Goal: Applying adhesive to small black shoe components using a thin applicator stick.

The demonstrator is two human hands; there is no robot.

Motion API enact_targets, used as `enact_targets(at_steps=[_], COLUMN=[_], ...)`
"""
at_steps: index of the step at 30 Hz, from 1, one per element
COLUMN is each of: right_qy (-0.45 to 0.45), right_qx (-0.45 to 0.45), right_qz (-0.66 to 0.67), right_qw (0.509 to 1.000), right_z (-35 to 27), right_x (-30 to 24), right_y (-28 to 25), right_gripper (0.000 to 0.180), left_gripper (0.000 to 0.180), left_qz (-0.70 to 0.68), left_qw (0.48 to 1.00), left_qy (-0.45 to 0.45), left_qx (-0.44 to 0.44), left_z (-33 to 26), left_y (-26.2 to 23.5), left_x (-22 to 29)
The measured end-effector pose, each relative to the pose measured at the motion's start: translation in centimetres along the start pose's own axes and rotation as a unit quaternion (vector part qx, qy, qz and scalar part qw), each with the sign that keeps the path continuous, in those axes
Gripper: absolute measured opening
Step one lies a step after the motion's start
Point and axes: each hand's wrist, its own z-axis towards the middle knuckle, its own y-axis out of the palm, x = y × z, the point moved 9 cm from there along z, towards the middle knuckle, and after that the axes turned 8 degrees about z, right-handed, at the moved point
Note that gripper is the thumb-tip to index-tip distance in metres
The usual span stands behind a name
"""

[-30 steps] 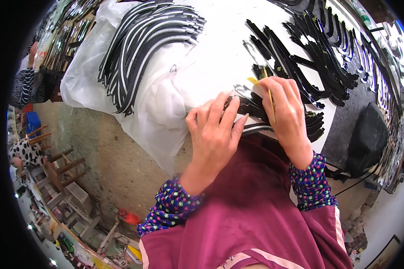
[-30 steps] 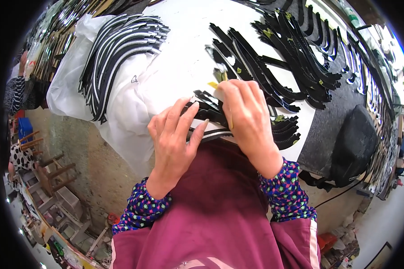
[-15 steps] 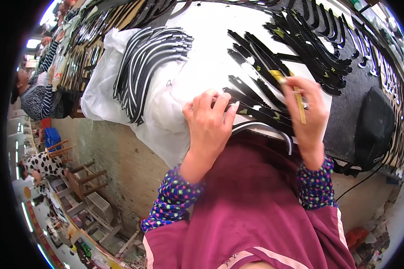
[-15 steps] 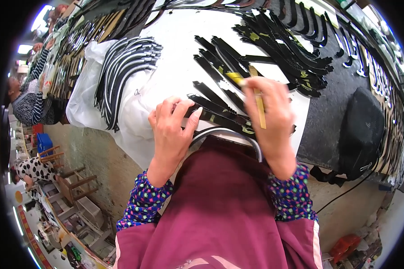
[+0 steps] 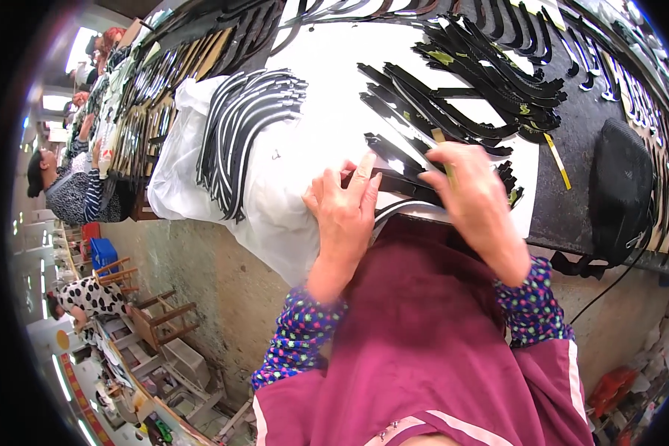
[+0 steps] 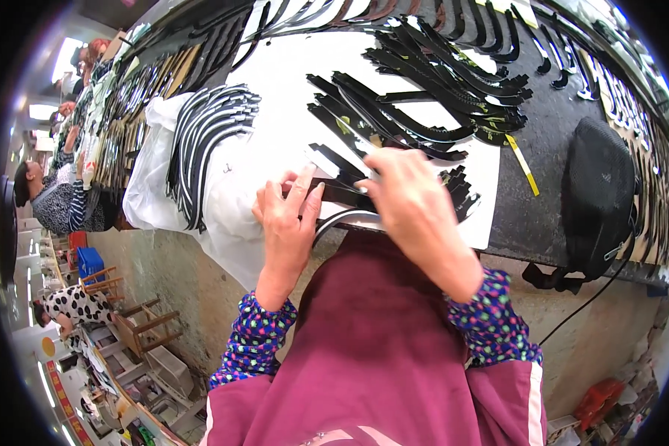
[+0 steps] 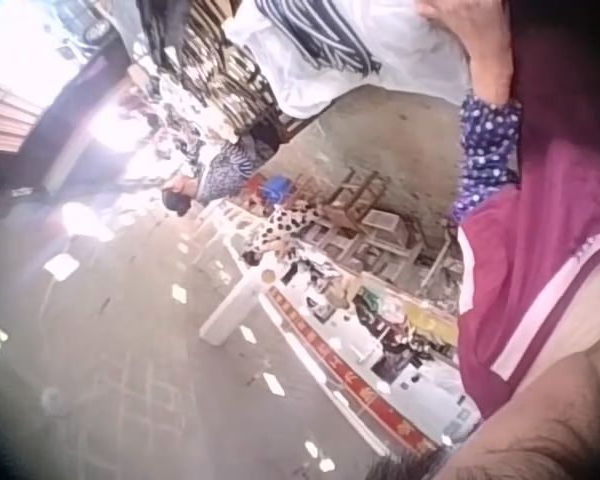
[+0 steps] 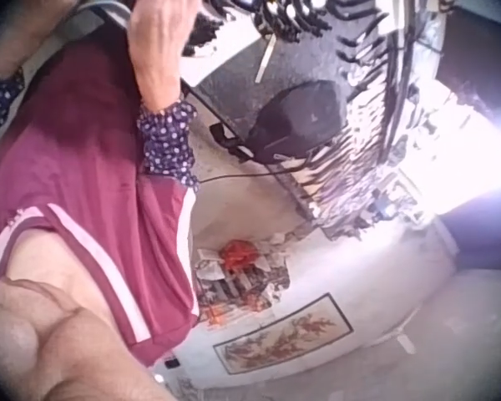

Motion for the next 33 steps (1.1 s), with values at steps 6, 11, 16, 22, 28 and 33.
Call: enact_targets(at_steps=[6, 11, 16, 22, 28, 33], right_qy=[0.059, 0.072, 0.094, 0.229, 0.178, -0.006], right_qx=[-0.051, -0.043, 0.082, 0.22, 0.365, 0.418], right_qz=[-0.076, -0.069, 0.085, 0.318, 0.591, 0.577], right_qw=[0.994, 0.994, 0.989, 0.894, 0.698, 0.701], right_z=[0.8, 1.1, 0.4, -1.4, -2.8, -2.9], right_x=[0.2, 0.5, 1.8, 5.9, 8.0, 10.3], right_y=[3.7, 4.3, 2.9, 2.4, -3.9, -21.4], right_gripper=[0.025, 0.02, 0.021, 0.021, 0.01, 0.009], left_gripper=[0.039, 0.041, 0.065, 0.059, 0.047, 0.047], left_qz=[-0.013, -0.054, -0.073, -0.043, 0.071, 0.056], left_qw=[1.0, 0.998, 0.997, 0.992, 0.99, 0.991], left_qy=[0.016, 0.036, 0.025, 0.11, 0.119, 0.124], left_qx=[-0.004, 0.005, 0.003, 0.038, 0.011, 0.019], left_z=[-0.1, 0.1, -0.1, -1.4, -2.0, -1.9], left_y=[0.1, 0.2, 0.2, 0.4, 2.2, 2.2], left_x=[0.5, 0.8, 0.8, 5.6, 4.9, 5.2])
